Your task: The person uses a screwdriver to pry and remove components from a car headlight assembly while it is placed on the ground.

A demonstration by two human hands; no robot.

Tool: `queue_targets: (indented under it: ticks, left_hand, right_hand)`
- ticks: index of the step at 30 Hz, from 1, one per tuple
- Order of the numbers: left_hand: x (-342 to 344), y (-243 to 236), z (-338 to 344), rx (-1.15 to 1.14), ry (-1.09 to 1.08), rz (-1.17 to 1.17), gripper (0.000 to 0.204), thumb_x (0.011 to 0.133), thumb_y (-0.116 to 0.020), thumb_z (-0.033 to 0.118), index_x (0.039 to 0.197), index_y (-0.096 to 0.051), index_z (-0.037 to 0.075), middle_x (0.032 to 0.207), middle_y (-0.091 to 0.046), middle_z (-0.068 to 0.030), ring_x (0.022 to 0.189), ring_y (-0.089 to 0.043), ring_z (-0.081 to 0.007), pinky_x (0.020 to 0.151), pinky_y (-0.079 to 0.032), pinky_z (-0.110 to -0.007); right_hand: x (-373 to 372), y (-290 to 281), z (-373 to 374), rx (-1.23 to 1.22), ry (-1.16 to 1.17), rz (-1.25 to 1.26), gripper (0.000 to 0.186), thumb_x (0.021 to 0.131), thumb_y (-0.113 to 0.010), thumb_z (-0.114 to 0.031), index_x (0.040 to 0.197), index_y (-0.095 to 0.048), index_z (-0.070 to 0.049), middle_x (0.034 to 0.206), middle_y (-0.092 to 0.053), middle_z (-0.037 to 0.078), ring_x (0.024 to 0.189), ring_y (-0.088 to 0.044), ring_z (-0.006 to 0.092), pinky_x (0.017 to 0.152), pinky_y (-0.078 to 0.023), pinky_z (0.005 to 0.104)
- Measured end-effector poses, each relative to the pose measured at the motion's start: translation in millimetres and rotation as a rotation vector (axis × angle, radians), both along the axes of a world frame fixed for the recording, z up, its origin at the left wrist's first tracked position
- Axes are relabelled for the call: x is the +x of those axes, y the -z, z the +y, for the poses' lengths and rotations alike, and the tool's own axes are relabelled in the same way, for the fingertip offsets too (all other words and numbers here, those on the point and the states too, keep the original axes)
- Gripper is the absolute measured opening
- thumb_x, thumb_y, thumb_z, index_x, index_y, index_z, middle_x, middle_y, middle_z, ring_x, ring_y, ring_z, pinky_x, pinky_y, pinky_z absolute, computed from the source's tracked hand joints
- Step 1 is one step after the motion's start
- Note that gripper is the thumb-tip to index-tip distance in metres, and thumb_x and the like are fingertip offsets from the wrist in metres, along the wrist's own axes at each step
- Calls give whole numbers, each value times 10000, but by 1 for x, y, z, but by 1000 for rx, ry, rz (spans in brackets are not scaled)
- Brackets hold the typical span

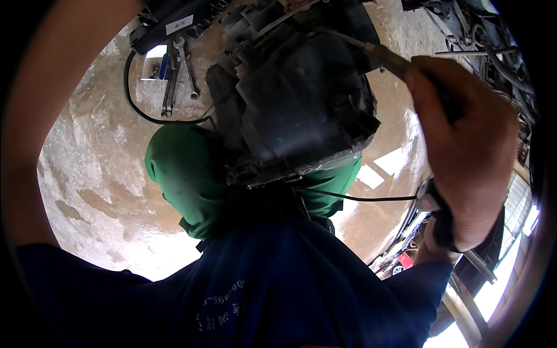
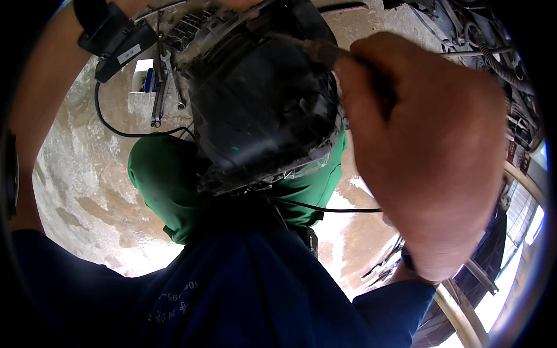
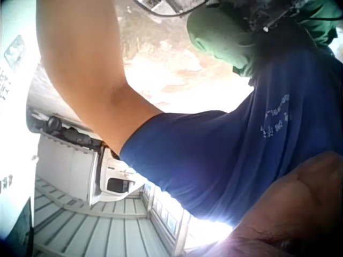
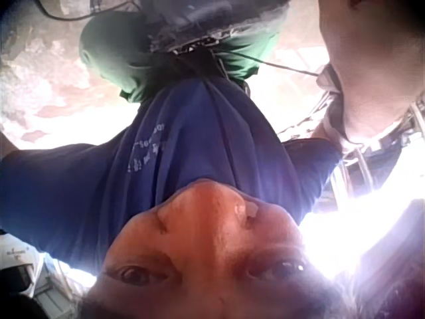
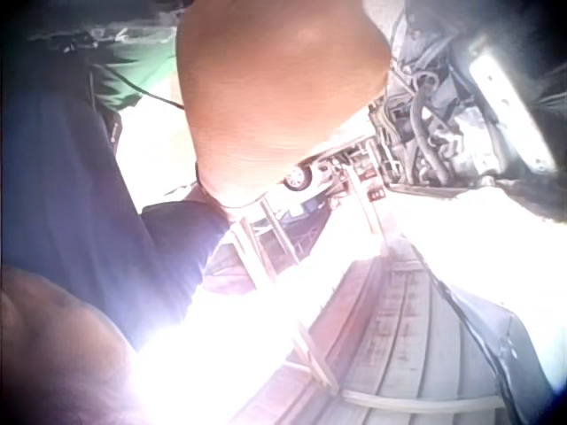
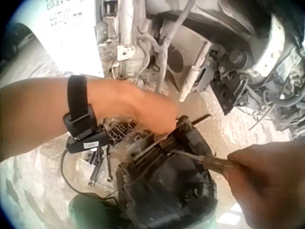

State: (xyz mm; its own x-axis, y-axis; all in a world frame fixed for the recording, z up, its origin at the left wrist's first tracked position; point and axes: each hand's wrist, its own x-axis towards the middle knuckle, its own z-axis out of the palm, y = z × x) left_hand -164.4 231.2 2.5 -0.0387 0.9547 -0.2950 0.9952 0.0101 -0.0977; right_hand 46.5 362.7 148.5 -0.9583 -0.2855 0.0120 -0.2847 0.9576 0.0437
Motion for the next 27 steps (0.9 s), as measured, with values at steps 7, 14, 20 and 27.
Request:
queue_targets:
  ticks: [7,14,20,27]
  left_hand:
    - [4,4,-14,-18,-106,-48,158,734,-599,102,778,-710,-1,752,-677,-182,660,-637,-334,612,-509,-452]
    - [3,2,-15,1,-132,-74,157,739,-602,104,786,-710,1,757,-679,-181,670,-638,-333,621,-509,-451]
    - [8,4,-19,14,-142,-104,156,743,-605,106,793,-711,2,762,-679,-180,679,-639,-332,629,-509,-450]
    - [8,2,-20,23,-154,-130,155,749,-608,109,801,-711,4,767,-680,-178,689,-639,-332,638,-508,-449]
  right_hand:
    - [-8,13,-20,-79,122,-59,139,894,-680,-127,984,-702,-23,624,-598,56,503,-497,91,476,-363,255]
    - [-18,12,-31,75,16,-48,133,895,-668,-139,966,-698,-31,588,-572,63,484,-499,96,471,-355,293]
    - [-4,20,-5,-201,199,-62,197,897,-690,-176,992,-713,-4,695,-661,84,596,-584,103,558,-438,241]
    - [16,28,-1,-352,348,-10,234,882,-726,-191,1036,-725,-15,778,-701,76,661,-601,85,605,-462,219]
